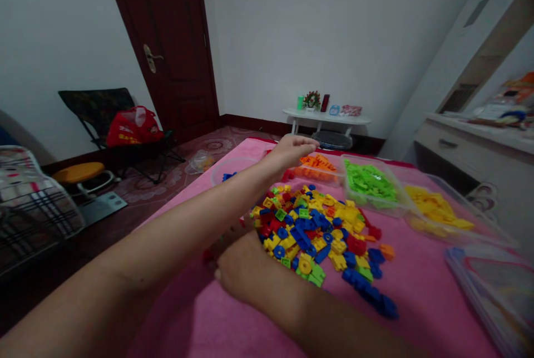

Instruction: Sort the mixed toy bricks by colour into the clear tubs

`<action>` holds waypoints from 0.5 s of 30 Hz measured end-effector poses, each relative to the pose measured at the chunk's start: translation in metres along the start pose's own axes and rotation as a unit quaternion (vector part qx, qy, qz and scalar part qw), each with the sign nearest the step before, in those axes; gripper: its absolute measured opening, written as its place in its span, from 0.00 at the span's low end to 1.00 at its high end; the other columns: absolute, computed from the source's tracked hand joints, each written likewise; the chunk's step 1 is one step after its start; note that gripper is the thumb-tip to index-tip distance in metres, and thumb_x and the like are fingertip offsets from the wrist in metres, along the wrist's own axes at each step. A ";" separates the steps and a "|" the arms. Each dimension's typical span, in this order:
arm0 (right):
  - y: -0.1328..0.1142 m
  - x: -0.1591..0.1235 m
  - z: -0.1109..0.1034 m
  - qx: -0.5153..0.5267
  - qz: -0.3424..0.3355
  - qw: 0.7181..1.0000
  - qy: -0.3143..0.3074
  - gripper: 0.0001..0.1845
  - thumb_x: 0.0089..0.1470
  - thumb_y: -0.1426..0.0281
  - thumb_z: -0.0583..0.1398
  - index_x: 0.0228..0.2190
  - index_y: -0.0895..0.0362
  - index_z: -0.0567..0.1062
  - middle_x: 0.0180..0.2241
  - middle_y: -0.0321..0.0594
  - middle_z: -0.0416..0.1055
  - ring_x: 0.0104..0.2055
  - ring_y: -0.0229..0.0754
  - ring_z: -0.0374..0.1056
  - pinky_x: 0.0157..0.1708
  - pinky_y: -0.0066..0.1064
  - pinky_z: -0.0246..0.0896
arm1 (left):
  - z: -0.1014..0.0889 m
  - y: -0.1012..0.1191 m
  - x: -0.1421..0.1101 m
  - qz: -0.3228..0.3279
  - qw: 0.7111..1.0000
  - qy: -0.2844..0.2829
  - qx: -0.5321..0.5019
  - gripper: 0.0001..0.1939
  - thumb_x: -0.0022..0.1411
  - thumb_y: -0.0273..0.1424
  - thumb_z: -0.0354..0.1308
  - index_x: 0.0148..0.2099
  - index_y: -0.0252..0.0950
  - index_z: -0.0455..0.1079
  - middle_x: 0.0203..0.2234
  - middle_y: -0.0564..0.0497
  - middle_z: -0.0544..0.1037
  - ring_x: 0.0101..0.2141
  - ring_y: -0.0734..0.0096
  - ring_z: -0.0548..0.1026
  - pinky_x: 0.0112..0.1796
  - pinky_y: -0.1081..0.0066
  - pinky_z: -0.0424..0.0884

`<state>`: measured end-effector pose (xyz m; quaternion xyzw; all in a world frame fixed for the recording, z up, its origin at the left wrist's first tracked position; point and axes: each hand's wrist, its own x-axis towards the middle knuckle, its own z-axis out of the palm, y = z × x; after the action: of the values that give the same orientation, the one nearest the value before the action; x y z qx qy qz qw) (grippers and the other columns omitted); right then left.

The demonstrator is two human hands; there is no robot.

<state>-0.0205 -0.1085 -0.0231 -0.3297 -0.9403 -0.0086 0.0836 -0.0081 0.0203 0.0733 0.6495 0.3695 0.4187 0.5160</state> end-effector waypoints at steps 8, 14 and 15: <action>0.043 -0.043 -0.033 -0.074 0.109 0.991 -0.014 0.18 0.52 0.69 0.55 0.43 0.62 0.75 0.48 0.56 0.70 0.54 0.56 0.59 0.56 0.53 0.43 | 0.021 -0.008 -0.017 0.049 0.997 -0.046 -0.023 0.08 0.56 0.25 0.57 0.37 0.32 0.76 0.32 0.48 0.78 0.31 0.76 0.72 0.36 0.74 0.66; 0.079 -0.081 -0.073 -0.095 0.218 0.970 -0.038 0.15 0.55 0.69 0.52 0.34 0.61 0.78 0.39 0.52 0.73 0.46 0.53 0.63 0.53 0.51 0.49 | 0.022 -0.015 -0.022 0.040 0.996 -0.070 -0.034 0.06 0.55 0.24 0.58 0.35 0.33 0.76 0.32 0.48 0.79 0.34 0.74 0.73 0.37 0.73 0.67; 0.080 -0.086 -0.077 -0.095 0.230 0.967 -0.044 0.15 0.55 0.69 0.53 0.34 0.60 0.78 0.39 0.52 0.73 0.47 0.54 0.63 0.53 0.51 0.49 | 0.021 -0.015 -0.023 0.039 0.996 -0.070 -0.030 0.06 0.55 0.24 0.58 0.35 0.33 0.76 0.32 0.48 0.79 0.35 0.73 0.73 0.37 0.73 0.67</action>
<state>0.1067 -0.1048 0.0363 -0.5440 -0.8365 -0.0642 0.0102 0.0020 -0.0050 0.0527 0.6756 0.2941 0.4029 0.5429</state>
